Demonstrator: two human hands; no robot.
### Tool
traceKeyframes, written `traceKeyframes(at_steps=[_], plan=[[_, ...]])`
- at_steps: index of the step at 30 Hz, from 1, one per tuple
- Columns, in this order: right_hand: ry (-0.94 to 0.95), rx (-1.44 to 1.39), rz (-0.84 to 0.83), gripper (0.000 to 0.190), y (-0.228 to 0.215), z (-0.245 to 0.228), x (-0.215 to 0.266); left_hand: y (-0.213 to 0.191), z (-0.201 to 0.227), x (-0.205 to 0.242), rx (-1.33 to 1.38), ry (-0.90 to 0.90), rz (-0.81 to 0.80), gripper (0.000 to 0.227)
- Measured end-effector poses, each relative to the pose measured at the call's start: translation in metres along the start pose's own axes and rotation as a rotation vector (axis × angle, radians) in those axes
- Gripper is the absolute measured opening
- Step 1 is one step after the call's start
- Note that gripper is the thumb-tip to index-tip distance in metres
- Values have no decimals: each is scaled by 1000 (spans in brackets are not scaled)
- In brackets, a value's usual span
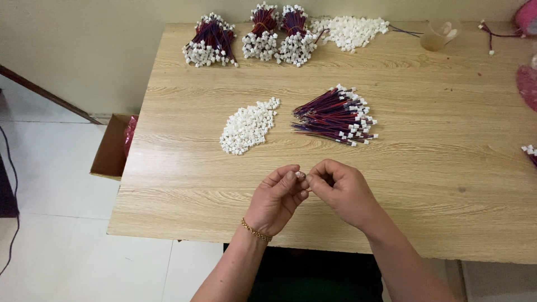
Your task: Bundling and aligning small electronic wire harnesses with white connectors on a wooden table.
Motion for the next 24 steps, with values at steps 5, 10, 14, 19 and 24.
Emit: traceKeyframes(at_steps=[5, 10, 14, 19, 24], plan=[[1, 36, -15, 8, 1, 7, -3, 2, 1, 3, -26, 4, -11, 18], [51, 125, -25, 9, -1, -5, 1, -1, 3, 4, -57, 19, 3, 20], [64, 129, -29, 10, 1, -5, 2, -3, 0, 3, -52, 14, -4, 20], [66, 176, -21, 9, 0, -1, 3, -3, 0, 3, -41, 14, -13, 20], [83, 220, -15, 10, 0, -13, 4, -4, 1, 3, -81, 34, -6, 20]])
Point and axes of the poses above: each hand's wrist, its own x-axis away from the middle knuckle, its own y-axis out of the palm, z = x × y, the point moved 10 cm from there along -x, towards the middle knuckle, and after that the axes turned 2 degrees about -y, right-handed, at the moved point
